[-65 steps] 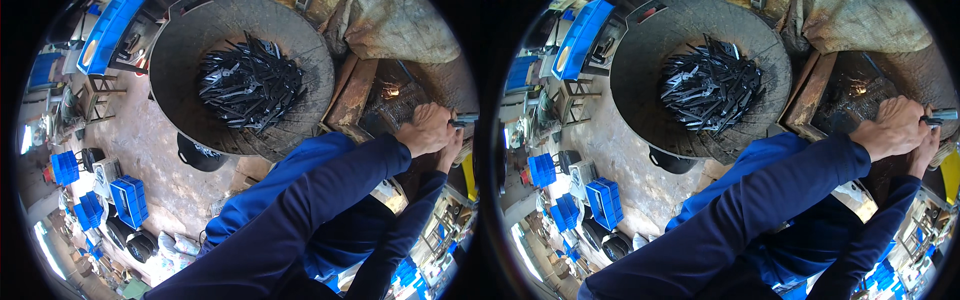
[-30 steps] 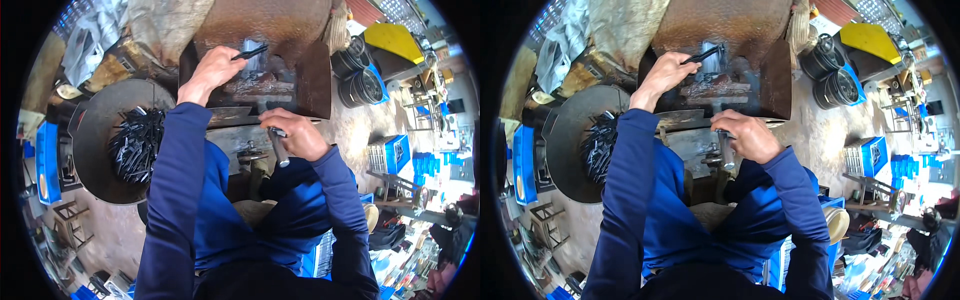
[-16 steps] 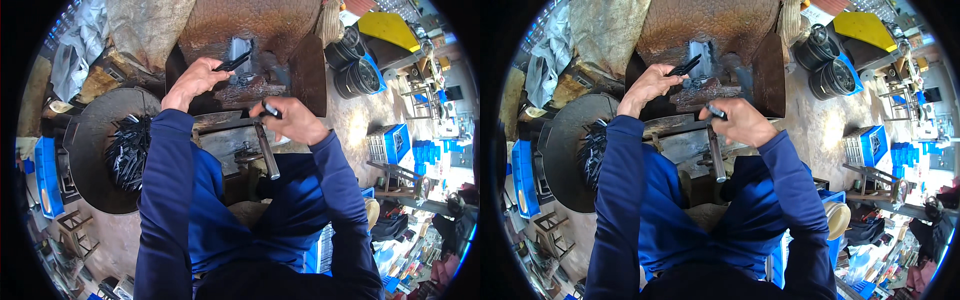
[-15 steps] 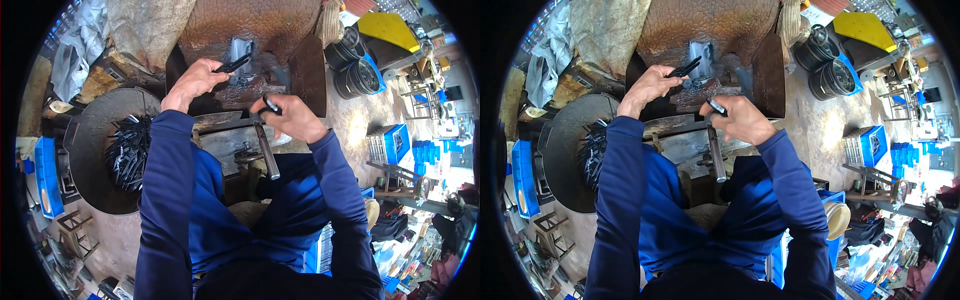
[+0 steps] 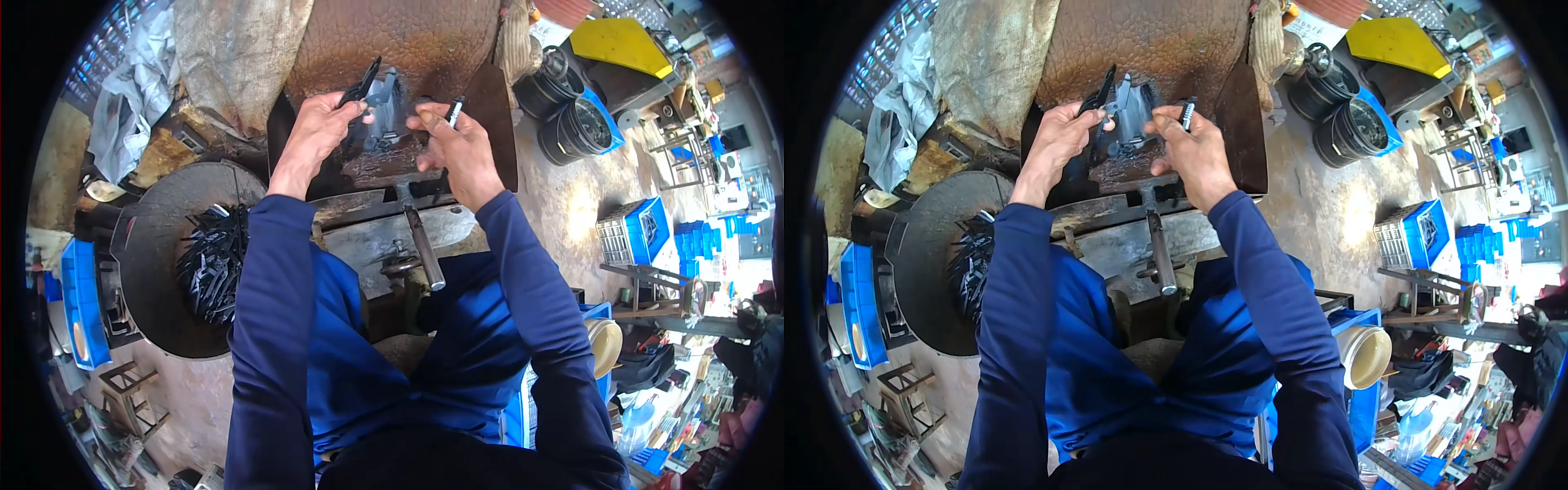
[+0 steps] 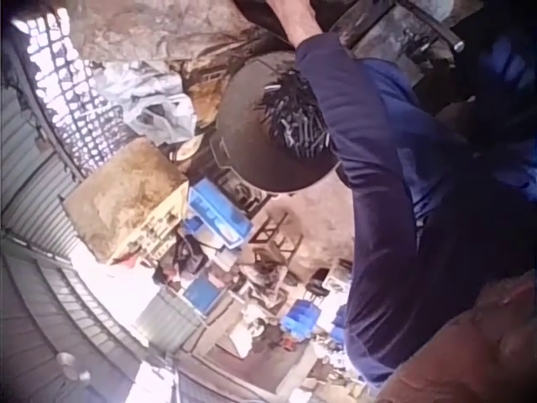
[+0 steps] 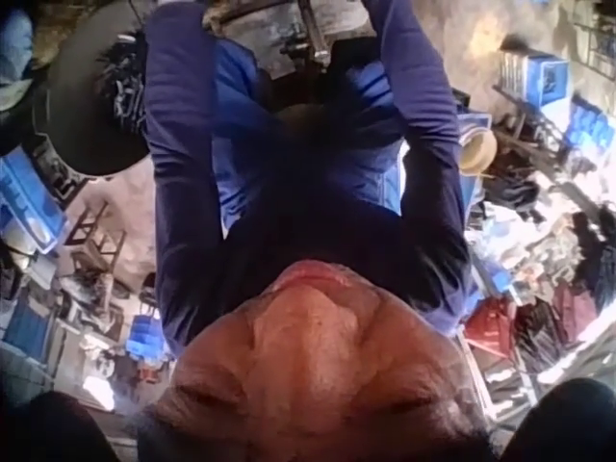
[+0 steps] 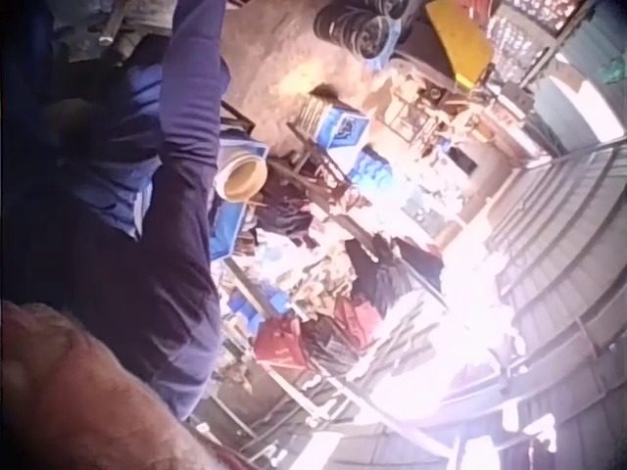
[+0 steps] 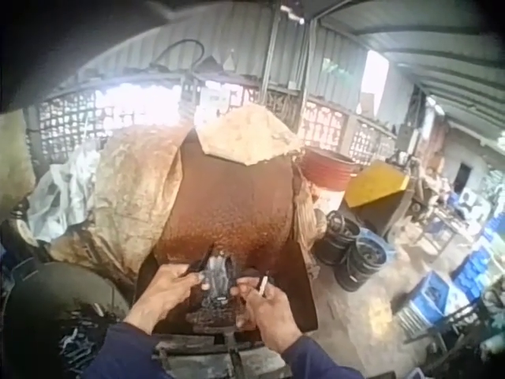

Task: Assembling small metal components using a manual fixture on a factory assembly line.

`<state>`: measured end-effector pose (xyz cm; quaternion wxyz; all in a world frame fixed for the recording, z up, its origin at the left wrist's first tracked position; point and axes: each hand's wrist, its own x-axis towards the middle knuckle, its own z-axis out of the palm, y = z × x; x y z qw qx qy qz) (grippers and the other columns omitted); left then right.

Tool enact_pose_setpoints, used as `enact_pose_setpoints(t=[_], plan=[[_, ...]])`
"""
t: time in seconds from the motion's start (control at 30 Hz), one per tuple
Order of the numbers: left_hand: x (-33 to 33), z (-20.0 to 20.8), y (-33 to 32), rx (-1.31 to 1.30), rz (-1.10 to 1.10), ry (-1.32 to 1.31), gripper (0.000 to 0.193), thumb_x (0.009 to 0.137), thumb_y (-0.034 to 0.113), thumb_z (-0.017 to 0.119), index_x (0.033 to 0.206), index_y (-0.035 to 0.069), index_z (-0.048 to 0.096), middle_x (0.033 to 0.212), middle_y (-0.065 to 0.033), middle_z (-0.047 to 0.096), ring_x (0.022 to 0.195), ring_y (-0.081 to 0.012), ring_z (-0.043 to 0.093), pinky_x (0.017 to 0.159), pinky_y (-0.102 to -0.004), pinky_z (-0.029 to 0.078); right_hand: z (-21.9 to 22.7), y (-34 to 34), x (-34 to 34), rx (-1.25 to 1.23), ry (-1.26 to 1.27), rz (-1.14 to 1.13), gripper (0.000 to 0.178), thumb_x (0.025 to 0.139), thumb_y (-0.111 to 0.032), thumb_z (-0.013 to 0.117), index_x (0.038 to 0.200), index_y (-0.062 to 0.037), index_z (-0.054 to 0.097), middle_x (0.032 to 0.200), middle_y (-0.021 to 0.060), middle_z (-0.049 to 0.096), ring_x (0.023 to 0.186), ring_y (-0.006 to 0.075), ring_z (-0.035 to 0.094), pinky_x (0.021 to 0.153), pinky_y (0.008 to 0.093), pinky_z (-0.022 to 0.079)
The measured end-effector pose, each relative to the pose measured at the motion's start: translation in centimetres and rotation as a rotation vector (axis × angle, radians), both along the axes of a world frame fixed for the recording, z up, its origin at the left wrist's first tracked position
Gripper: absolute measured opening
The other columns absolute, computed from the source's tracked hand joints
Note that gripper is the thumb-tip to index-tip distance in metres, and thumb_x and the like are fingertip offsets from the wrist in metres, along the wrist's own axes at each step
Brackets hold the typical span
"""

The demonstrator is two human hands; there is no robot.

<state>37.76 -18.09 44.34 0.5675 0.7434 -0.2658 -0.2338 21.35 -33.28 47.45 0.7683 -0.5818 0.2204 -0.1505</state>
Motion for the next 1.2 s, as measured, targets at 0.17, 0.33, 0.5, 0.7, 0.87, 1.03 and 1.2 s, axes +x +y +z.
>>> enact_pose_setpoints(t=[0.17, 0.33, 0.5, 0.7, 0.87, 1.03, 1.2], plan=[[-4.0, 4.1, -0.6, -0.277, -0.063, 0.300, 0.015, 0.094, 0.020, 0.065, 0.095, 0.005, 0.068, 0.073, 0.0030, 0.066, 0.046, -0.0010, 0.036, 0.042, -0.0199, 0.024, 1.1, 1.5, 1.3, 0.029, -0.157, -0.025, 0.026, 0.096, -0.018, 0.063, 0.114, 0.0005, 0.060, 0.093, 0.0109, 0.067, 0.053, 0.0049, 0.043, 0.050, 0.0257, 0.047], [-4.7, 4.1, -1.6, -0.286, -0.069, 0.364, 0.017, 0.094, 0.021, 0.065, 0.096, 0.004, 0.068, 0.076, 0.0016, 0.067, 0.046, -0.0013, 0.036, 0.042, -0.0195, 0.024, 1.0, 0.8, 1.1, -0.026, -0.165, -0.032, 0.023, 0.096, -0.018, 0.064, 0.111, -0.0006, 0.063, 0.077, 0.0024, 0.061, 0.052, 0.0050, 0.040, 0.049, 0.0249, 0.042], [-1.7, 2.0, -0.2, -0.207, -0.002, 0.335, 0.017, 0.094, 0.020, 0.063, 0.097, 0.003, 0.067, 0.080, -0.0006, 0.067, 0.048, -0.0021, 0.038, 0.042, -0.0196, 0.025, 1.0, 0.5, 0.9, -0.038, -0.128, -0.067, 0.021, 0.095, -0.018, 0.065, 0.108, -0.0015, 0.065, 0.065, -0.0041, 0.050, 0.052, 0.0046, 0.038, 0.049, 0.0256, 0.041], [-0.2, 0.2, 0.2, -0.042, 0.057, 0.285, 0.018, 0.094, 0.019, 0.061, 0.100, 0.003, 0.067, 0.080, -0.0010, 0.067, 0.049, -0.0029, 0.038, 0.042, -0.0194, 0.025, 1.0, 0.2, 0.2, -0.067, -0.107, -0.034, 0.023, 0.095, -0.019, 0.066, 0.109, -0.0011, 0.064, 0.070, -0.0023, 0.053, 0.052, 0.0045, 0.037, 0.049, 0.0264, 0.041], [-1.8, 1.6, -0.3, -0.187, -0.077, 0.321, 0.017, 0.093, 0.018, 0.062, 0.102, 0.003, 0.066, 0.080, 0.0008, 0.066, 0.050, -0.0022, 0.037, 0.043, -0.0193, 0.025, 0.8, 0.0, 0.5, -0.069, -0.127, -0.052, 0.024, 0.095, -0.019, 0.066, 0.110, -0.0006, 0.064, 0.077, 0.0004, 0.057, 0.052, 0.0045, 0.038, 0.048, 0.0262, 0.041], [-3.9, 3.6, -1.2, -0.257, -0.170, 0.318, 0.017, 0.089, 0.015, 0.070, 0.100, 0.003, 0.069, 0.072, 0.0019, 0.064, 0.052, -0.0009, 0.039, 0.046, -0.0192, 0.027, 1.1, 0.7, 0.9, -0.114, -0.131, -0.057, 0.024, 0.096, -0.019, 0.065, 0.111, 0.0001, 0.063, 0.085, 0.0043, 0.064, 0.053, 0.0045, 0.041, 0.048, 0.0253, 0.042], [-2.5, 2.9, -0.6, -0.176, -0.106, 0.194, 0.012, 0.088, 0.013, 0.071, 0.096, 0.004, 0.070, 0.072, 0.0030, 0.063, 0.055, -0.0004, 0.043, 0.048, -0.0195, 0.031, 0.7, -0.2, 0.6, -0.131, -0.111, -0.085, 0.025, 0.096, -0.018, 0.064, 0.112, 0.0007, 0.063, 0.091, 0.0071, 0.067, 0.053, 0.0041, 0.042, 0.048, 0.0247, 0.043]])
